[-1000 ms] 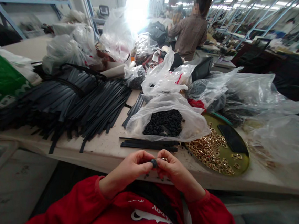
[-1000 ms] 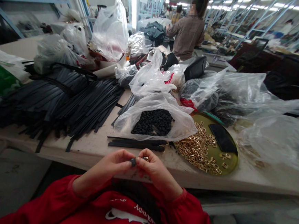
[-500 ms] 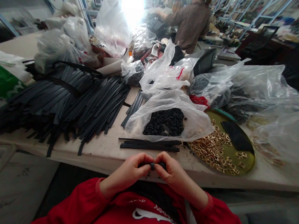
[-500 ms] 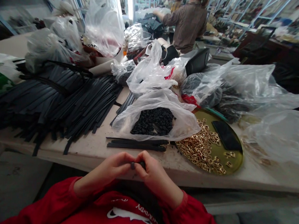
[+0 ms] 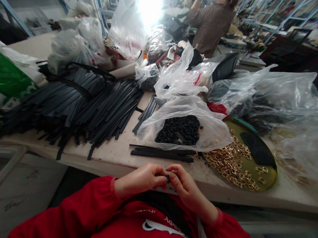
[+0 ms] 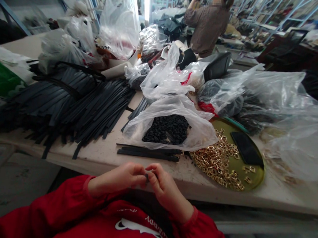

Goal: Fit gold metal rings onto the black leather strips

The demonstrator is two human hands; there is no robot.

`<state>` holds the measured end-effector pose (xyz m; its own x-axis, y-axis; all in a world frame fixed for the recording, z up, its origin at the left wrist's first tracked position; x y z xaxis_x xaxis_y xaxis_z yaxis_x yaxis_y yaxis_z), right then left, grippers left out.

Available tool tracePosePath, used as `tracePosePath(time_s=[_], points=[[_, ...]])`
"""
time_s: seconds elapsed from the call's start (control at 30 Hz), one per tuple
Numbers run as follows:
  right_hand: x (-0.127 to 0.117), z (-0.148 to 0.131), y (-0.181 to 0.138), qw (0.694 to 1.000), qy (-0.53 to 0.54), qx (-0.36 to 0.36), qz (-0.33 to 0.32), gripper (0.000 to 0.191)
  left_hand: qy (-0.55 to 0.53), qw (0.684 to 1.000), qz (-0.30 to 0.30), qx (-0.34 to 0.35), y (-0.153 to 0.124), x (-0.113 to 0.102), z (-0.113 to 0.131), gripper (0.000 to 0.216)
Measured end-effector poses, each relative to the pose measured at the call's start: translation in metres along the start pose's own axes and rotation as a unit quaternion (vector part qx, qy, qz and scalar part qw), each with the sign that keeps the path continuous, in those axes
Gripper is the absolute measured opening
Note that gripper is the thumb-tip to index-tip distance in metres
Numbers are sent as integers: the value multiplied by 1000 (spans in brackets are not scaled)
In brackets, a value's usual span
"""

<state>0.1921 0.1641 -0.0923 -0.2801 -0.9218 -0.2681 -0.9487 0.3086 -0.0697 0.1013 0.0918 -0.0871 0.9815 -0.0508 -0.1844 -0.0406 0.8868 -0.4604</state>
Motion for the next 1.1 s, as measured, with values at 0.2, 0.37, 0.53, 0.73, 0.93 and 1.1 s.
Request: tracePosePath(time_s=[0.2,0.37,0.53,0.73,0.93,1.1], points=[[4,10,-13,999,5,9,44,21,98,994,-30,28,-3,7,7,26],[-2,9,-14,996,-4,4,92,23,224,969,11,104,3,10,23,33],[-58,20,-1,958,-191,20,212,26,329,927,157,89,22,-17,21,27],[-90,53,27,835,-467,-70,283,34,379,882,268,82,28,-48,-4,19],[-74,58,12,779,-504,-154,341,45,453,801,390,-19,-2,-124,-20,25],[-48,51,16,746,-561,-235,273,51,455,755,446,-154,-10,-214,-43,20]])
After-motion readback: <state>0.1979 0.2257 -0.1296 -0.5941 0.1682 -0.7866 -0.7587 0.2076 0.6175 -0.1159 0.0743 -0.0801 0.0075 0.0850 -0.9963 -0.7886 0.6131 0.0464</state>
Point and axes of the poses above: each hand's wrist, its own y-axis towards the middle knuckle, its own x-axis out of the palm, z = x × y, the point moved 6 cm from there along y, towards the middle knuckle, and after that the axes turned 3 degrees about -z, right-handed, at the moved point
